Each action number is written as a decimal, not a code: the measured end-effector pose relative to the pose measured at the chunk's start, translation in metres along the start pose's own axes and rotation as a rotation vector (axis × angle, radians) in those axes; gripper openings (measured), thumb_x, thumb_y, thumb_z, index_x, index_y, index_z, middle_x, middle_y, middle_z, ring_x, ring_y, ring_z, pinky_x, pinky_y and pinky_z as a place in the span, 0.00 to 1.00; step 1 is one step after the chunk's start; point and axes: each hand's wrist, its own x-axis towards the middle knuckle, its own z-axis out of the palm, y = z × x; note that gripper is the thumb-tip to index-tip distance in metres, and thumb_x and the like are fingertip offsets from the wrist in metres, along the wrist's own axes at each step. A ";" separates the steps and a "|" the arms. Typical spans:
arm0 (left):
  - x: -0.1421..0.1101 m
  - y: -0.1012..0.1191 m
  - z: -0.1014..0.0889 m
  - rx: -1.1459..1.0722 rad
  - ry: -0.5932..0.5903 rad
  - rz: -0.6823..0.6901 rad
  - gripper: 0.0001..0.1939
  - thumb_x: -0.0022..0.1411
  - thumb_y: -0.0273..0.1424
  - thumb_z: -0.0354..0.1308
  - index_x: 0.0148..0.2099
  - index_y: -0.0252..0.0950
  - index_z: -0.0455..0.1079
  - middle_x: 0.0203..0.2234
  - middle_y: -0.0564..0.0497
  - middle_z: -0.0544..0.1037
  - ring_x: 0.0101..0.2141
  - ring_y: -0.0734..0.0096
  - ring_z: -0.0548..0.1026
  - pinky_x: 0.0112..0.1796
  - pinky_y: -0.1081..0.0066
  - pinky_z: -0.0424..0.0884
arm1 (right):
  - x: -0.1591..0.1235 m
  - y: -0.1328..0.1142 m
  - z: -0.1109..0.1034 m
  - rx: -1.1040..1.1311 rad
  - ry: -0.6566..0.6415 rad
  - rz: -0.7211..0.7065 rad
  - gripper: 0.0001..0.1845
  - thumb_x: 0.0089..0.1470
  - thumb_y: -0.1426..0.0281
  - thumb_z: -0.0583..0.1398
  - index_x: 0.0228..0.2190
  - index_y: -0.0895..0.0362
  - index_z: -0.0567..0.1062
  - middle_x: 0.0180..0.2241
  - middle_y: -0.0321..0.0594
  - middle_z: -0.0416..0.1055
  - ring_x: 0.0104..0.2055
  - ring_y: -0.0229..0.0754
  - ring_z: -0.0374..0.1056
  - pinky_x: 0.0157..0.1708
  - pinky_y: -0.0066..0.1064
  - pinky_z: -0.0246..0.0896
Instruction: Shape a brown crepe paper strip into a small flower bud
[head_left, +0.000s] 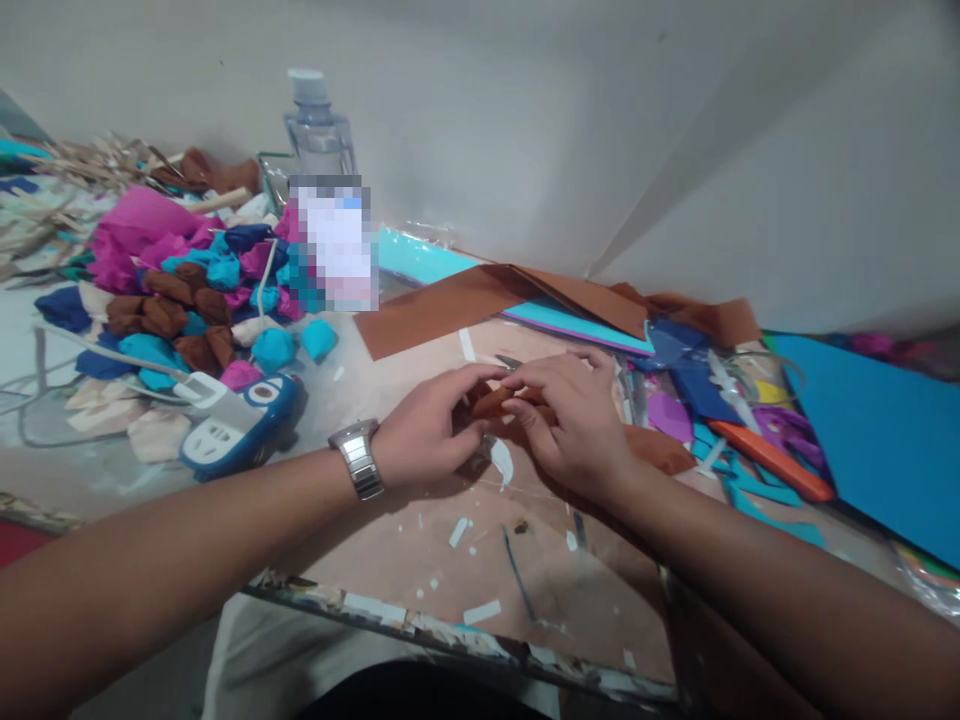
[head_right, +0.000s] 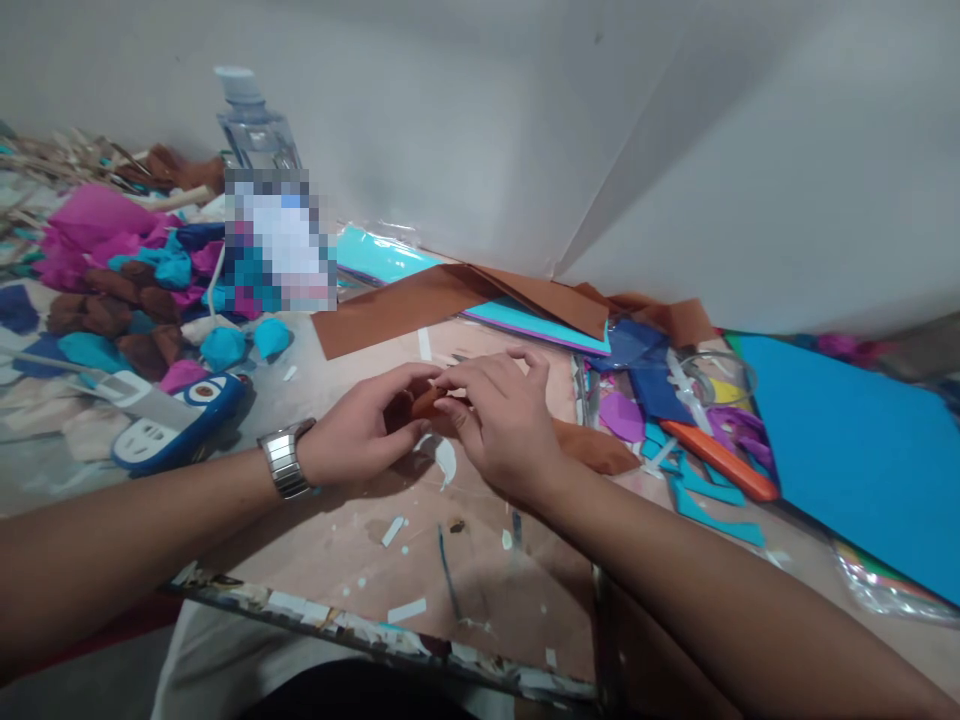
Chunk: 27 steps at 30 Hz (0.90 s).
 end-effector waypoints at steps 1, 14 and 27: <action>0.000 0.001 0.000 -0.016 0.028 0.015 0.31 0.58 0.21 0.59 0.64 0.38 0.65 0.52 0.43 0.78 0.48 0.60 0.77 0.49 0.60 0.74 | 0.000 0.000 0.000 -0.006 -0.009 0.002 0.04 0.67 0.67 0.59 0.42 0.51 0.74 0.42 0.37 0.81 0.45 0.45 0.74 0.56 0.45 0.48; -0.001 0.000 0.001 -0.092 0.024 -0.102 0.23 0.65 0.26 0.59 0.61 0.39 0.67 0.37 0.50 0.78 0.33 0.72 0.77 0.35 0.71 0.73 | 0.001 -0.001 -0.001 -0.003 0.012 0.019 0.04 0.66 0.69 0.60 0.40 0.51 0.76 0.40 0.36 0.81 0.43 0.45 0.74 0.56 0.46 0.49; 0.001 0.002 -0.002 -0.073 0.151 0.028 0.20 0.65 0.29 0.63 0.58 0.37 0.69 0.50 0.44 0.78 0.47 0.63 0.77 0.49 0.63 0.75 | 0.000 0.000 0.000 -0.023 -0.075 -0.036 0.06 0.67 0.67 0.60 0.43 0.50 0.78 0.43 0.36 0.81 0.47 0.44 0.74 0.57 0.46 0.47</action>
